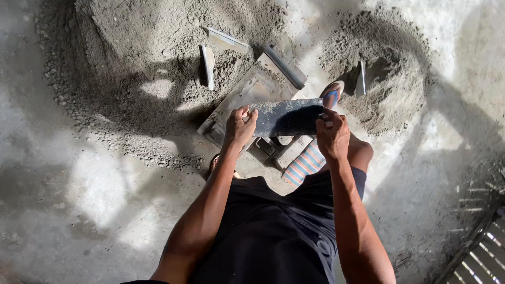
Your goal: The person scoops wet concrete into a metal mold using a trowel, levels the surface, and compacts it with a hand roller. They then flip the mold to release a formed concrete brick onto the ground and repeat the process.
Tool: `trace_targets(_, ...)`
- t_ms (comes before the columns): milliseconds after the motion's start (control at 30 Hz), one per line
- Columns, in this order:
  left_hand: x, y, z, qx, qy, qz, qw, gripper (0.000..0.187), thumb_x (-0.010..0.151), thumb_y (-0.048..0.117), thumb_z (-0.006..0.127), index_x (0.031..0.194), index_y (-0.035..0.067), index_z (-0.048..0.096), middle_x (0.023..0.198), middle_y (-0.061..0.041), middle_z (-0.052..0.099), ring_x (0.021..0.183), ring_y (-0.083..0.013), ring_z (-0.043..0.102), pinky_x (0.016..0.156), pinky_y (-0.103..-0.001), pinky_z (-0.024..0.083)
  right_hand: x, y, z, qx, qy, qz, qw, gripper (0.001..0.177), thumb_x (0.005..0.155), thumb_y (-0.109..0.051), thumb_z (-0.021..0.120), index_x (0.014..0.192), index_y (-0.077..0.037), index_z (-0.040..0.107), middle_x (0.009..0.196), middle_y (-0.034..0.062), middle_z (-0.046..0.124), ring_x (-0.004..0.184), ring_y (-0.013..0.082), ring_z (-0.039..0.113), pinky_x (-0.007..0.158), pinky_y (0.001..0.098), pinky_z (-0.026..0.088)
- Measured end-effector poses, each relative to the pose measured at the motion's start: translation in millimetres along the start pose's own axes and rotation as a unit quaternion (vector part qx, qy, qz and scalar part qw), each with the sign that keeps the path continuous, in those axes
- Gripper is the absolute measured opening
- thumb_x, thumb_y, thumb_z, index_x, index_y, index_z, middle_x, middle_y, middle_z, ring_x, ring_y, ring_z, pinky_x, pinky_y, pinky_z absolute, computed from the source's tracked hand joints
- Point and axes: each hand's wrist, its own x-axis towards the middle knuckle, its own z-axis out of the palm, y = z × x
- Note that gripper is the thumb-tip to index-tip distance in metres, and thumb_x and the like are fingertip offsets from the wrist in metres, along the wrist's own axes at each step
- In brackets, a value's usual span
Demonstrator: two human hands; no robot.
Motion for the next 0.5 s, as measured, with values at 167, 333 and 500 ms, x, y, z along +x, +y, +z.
trace_targets(167,94,-10,97,-0.074,0.155,-0.015,0.985,0.042,0.079,0.040,0.066,0.111,0.013,0.061,0.096,-0.012,0.062,0.091,-0.0304,0.064,0.072,-0.039,0.054,136,71,53,-0.039,-0.060,-0.030,0.997,0.030,0.072,-0.028,0.064,0.098,-0.013,0.067,0.090,0.0080,0.058,0.071,0.0234,0.064,0.067,0.0362,0.053)
trace_targets(333,187,-30,210,-0.142,0.226,-0.223,0.937,0.057,0.082,0.038,0.064,0.126,0.005,0.051,0.114,-0.017,0.045,0.099,-0.0372,0.057,0.072,-0.043,0.053,266,107,146,-0.034,-0.264,-0.182,0.947,0.031,0.077,-0.021,0.060,0.104,-0.008,0.065,0.091,0.0133,0.060,0.075,0.0281,0.066,0.071,0.0383,0.054)
trace_targets(500,230,-98,303,-0.085,0.254,-0.314,0.911,0.070,0.079,0.041,0.068,0.132,0.003,0.044,0.124,-0.026,0.038,0.108,-0.0444,0.051,0.085,-0.052,0.048,265,172,234,-0.079,-0.376,-0.035,0.923,0.038,0.076,-0.023,0.058,0.111,-0.010,0.063,0.102,0.0104,0.058,0.089,0.0291,0.064,0.079,0.0368,0.053)
